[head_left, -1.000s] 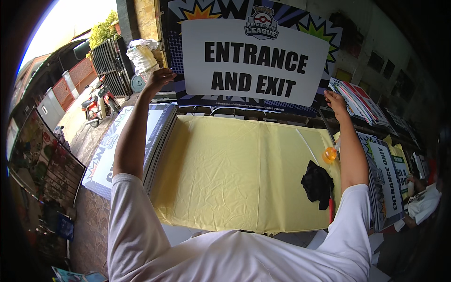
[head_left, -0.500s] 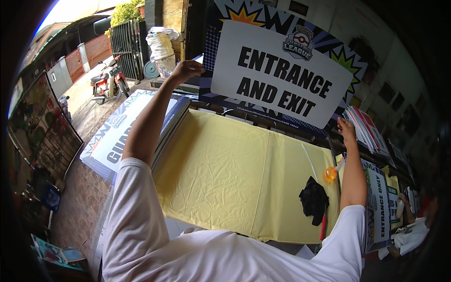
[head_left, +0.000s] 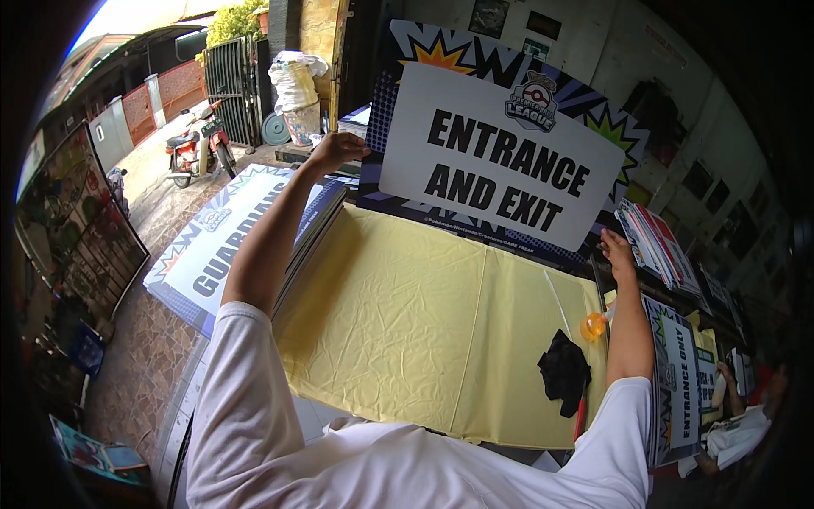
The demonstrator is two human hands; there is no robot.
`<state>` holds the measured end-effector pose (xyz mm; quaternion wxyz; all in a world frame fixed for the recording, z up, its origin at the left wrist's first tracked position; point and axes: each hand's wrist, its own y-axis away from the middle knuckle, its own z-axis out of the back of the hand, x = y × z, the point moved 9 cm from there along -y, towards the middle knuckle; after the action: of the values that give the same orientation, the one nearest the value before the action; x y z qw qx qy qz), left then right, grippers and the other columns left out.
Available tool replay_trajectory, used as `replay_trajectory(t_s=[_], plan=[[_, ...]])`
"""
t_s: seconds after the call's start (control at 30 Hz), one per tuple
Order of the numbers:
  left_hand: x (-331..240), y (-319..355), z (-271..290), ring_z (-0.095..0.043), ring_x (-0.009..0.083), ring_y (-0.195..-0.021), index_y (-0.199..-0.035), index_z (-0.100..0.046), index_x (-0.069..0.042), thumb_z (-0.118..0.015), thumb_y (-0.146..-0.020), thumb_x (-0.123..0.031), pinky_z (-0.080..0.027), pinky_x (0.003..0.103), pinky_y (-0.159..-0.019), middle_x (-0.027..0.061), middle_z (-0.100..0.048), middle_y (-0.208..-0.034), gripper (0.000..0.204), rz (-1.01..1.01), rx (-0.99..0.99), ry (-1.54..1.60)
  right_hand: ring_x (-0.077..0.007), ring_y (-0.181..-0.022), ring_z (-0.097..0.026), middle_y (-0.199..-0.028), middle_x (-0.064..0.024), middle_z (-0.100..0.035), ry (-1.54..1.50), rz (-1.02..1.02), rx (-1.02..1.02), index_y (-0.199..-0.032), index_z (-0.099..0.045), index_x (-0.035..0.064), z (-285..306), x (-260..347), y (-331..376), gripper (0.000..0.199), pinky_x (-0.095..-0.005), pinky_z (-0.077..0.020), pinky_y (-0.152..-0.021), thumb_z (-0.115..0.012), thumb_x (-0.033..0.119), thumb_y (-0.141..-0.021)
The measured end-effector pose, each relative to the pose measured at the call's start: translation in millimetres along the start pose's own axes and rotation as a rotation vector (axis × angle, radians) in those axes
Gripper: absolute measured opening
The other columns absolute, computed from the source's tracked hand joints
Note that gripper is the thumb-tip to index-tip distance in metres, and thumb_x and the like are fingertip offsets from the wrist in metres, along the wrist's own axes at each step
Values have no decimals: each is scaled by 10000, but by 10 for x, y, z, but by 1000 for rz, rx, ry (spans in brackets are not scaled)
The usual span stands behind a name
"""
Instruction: The person assembles a sign by cutting a white board with a utility knife and a metal ruler. They then place a printed 'Entrance and Exit' graphic onto the board and wipe the surface with a black cloth. The person handles the sign multiple times, flipping it and wiping it again before placing it on a stack.
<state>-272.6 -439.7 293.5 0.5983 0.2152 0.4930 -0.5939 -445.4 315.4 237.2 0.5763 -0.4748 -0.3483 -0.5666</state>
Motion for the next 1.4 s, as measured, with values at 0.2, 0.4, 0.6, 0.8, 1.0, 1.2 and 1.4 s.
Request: replay_trajectory(t_s=[0.2, 0.4, 0.6, 0.8, 1.0, 1.2, 1.4], plan=[[72, 14, -9, -727, 144, -958, -1117, -712, -27, -865, -881, -282, -550, 313, -884, 65, -775, -1038, 380, -22, 3, 62, -7, -798, -608, -918, 97, -681, 10, 15, 25, -1170, -748, 138, -77, 34, 5, 288, -174, -472, -680, -777, 338, -964], [240, -4, 45, -723, 150, -975, -1133, -701, -25, -851, -898, -289, -560, 305, -866, 66, -765, -1041, 384, -7, -27, 39, -16, -788, -601, -896, 89, -673, -23, 12, 49, -1124, -745, 128, -218, 85, 83, 264, -187, -473, -685, -773, 338, -968], [322, -22, -18, -693, 124, -901, -1142, -664, -50, -819, -933, -303, -569, 299, -848, 24, -730, -1044, 362, 19, 75, 188, -24, -792, -612, -857, 87, -653, -23, 21, 96, -1013, -723, 150, -261, 117, 44, 183, -193, -482, -693, -758, 327, -981], [307, -32, -40, -676, 96, -867, -1119, -665, -58, -813, -940, -299, -570, 272, -829, 7, -708, -969, 335, 53, 93, 109, -21, -771, -588, -833, 89, -641, 2, 45, 117, -1025, -728, 130, -275, 136, 34, 230, -198, -466, -691, -749, 355, -984], [323, -7, -57, -699, 159, -1051, -1242, -647, 25, -744, -991, -219, -579, 315, -913, 74, -707, -1139, 363, 67, 139, 61, -33, -741, -581, -815, 74, -634, -21, 43, 126, -1021, -716, 124, -299, 129, 17, 200, -192, -458, -667, -741, 321, -995], [382, 2, -37, -700, 172, -1077, -1259, -644, 27, -753, -986, -224, -578, 310, -924, 81, -701, -1176, 387, 72, 149, 74, -34, -785, -597, -843, 77, -643, 24, 34, 119, -1041, -721, 128, -320, 87, 8, 215, -203, -467, -696, -741, 337, -993], [374, 50, -66, -695, 161, -1030, -1254, -650, 28, -791, -958, -251, -568, 298, -912, 65, -699, -1148, 431, 93, 126, 123, -44, -849, -612, -914, 70, -665, 71, -4, 91, -1109, -724, 119, -290, -56, -37, 278, -230, -484, -739, -745, 366, -983]])
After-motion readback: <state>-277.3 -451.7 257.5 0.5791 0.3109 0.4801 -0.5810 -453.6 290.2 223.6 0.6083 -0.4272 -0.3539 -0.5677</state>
